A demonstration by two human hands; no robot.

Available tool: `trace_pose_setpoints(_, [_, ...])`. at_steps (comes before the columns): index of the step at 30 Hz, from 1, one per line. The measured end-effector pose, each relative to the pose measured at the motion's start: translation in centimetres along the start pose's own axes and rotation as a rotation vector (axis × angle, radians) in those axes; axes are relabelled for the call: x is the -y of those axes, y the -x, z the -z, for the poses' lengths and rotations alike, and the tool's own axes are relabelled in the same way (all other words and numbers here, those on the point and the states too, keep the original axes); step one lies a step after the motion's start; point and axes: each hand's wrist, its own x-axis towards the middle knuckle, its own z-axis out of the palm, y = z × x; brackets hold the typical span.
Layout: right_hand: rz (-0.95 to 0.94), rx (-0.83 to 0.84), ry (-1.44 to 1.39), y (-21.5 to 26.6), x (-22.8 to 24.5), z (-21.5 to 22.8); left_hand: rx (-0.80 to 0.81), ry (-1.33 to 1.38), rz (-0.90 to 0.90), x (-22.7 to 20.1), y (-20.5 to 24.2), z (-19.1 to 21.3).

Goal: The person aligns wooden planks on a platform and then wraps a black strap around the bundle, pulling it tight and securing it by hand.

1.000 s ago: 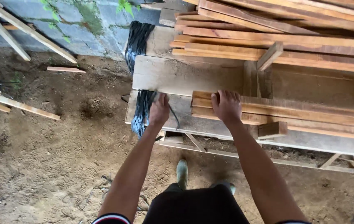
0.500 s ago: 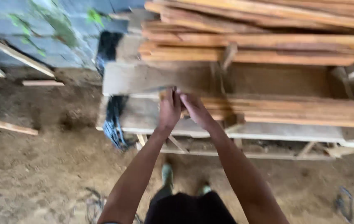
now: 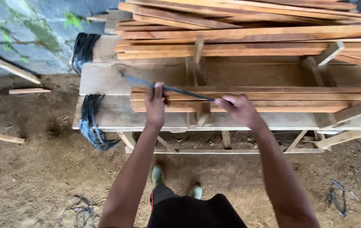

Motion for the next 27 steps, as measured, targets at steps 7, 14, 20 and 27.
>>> trace_pose_setpoints(7, [-0.26, 0.086, 0.092, 3.2, -4.6, 8.7, -0.07, 0.076, 0.048, 2.2, 0.4, 2.7])
trace_pose_setpoints(14, [-0.144, 0.063, 0.737, 0.3, -12.5, 9.0, 0.128, 0.138, 0.048, 1.2, 1.4, -4.9])
trace_pose_setpoints(20, [-0.271, 0.31, 0.264, -7.2, -4.2, 3.6, 0.289, 0.076, 0.061, 3.4, -0.6, -9.7])
trace_pose_setpoints(27, [-0.497, 0.044, -0.259, -8.2, -9.1, 0.4, 0.238, 0.056, 0.121, 5.1, -4.0, -9.4])
